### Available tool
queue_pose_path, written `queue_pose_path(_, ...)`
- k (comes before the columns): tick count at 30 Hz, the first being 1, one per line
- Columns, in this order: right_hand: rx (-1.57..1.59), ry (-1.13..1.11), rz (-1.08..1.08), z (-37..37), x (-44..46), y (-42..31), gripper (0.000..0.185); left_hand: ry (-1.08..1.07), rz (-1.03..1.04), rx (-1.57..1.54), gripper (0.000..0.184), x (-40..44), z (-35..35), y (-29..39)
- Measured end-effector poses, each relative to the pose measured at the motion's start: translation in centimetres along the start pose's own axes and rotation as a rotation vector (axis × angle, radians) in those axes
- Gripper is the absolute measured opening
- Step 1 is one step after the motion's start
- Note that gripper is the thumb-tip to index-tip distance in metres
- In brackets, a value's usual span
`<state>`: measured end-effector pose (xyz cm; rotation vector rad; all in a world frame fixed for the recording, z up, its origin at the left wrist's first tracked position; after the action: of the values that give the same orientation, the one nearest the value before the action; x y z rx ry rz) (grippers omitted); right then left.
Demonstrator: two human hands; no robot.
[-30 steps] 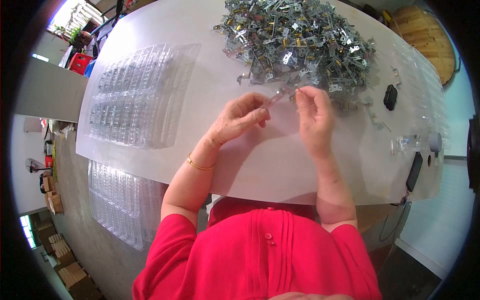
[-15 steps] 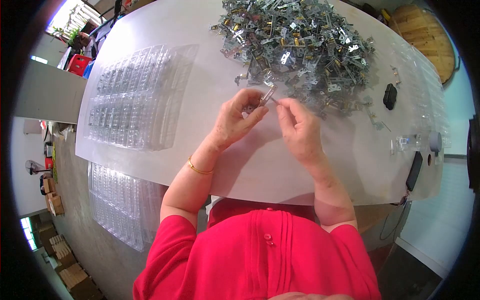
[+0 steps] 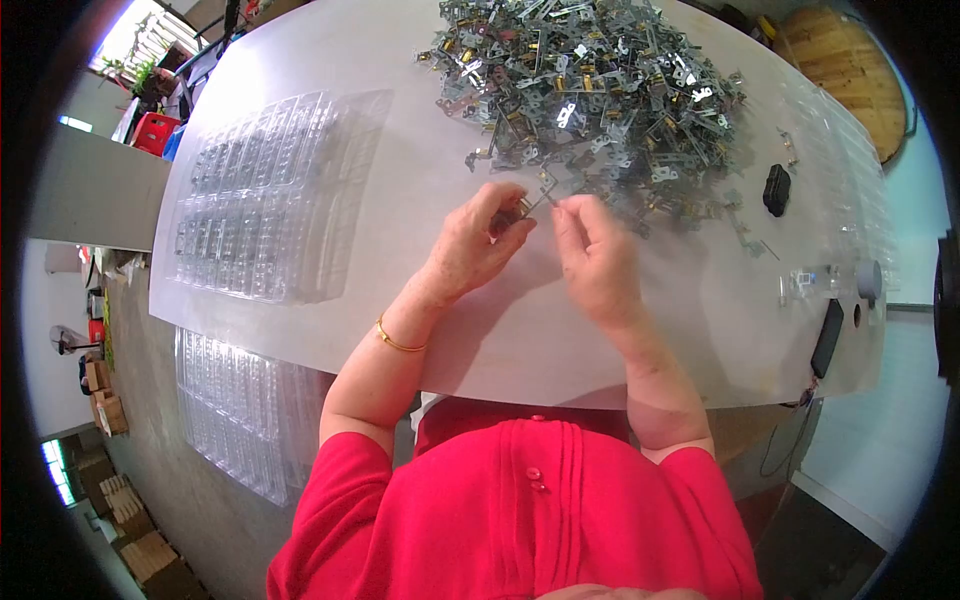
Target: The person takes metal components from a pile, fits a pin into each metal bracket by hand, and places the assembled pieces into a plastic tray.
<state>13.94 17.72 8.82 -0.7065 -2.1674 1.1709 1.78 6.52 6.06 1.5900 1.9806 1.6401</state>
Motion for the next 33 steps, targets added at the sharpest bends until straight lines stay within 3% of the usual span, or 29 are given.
queue_pose_path(5, -0.075, -0.084, -0.066, 1.0, -0.2, 0.0, 0.004, -0.037, 0.041, 0.055, 0.035, 0.1, 0.2, 0.2)
queue_pose_path(11, 0.015, -0.012, 0.013, -0.1, 0.3, 0.1, 0.004, -0.043, 0.074, 0.067, 0.036, -0.1, 0.2, 0.3)
queue_pose_path(14, -0.027, -0.108, -0.039, 1.1, -0.2, 0.2, 0.005, -0.056, 0.096, 0.079, 0.036, -0.1, 0.4, 0.3)
queue_pose_path(17, 0.020, -0.050, 0.091, 0.4, 0.1, 0.8, 0.005, -0.050, 0.090, 0.078, 0.035, 0.0, 0.3, 0.2)
queue_pose_path(22, 0.006, -0.093, -0.067, 1.0, 0.2, 0.0, 0.004, -0.074, 0.082, 0.109, 0.033, -0.2, 0.3, 0.0)
queue_pose_path(26, -0.028, -0.111, 0.005, 0.7, 0.3, 0.3, 0.005, 0.045, 0.005, -0.045, 0.029, -0.2, -0.5, -0.7)
queue_pose_path(29, 0.037, -0.103, 0.162, 0.4, 0.7, 2.1, 0.009, 0.002, -0.128, -0.202, 0.026, -0.4, -0.4, -2.0)
queue_pose_path(33, 0.329, -0.049, 0.141, 0.0, 1.4, 3.3, 0.012, -0.114, -0.361, -0.692, 0.024, -1.1, 1.2, -2.8)
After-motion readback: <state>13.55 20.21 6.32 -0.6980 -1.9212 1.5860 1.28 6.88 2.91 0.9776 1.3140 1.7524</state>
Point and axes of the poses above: each hand's wrist, its own x-axis towards the middle knuckle, its own z-axis out of the palm, y = z × x, the point moved 9 cm from there along x, towards the middle knuckle, and after that the axes turned 10 degrees about z, right-handed, at the moved point
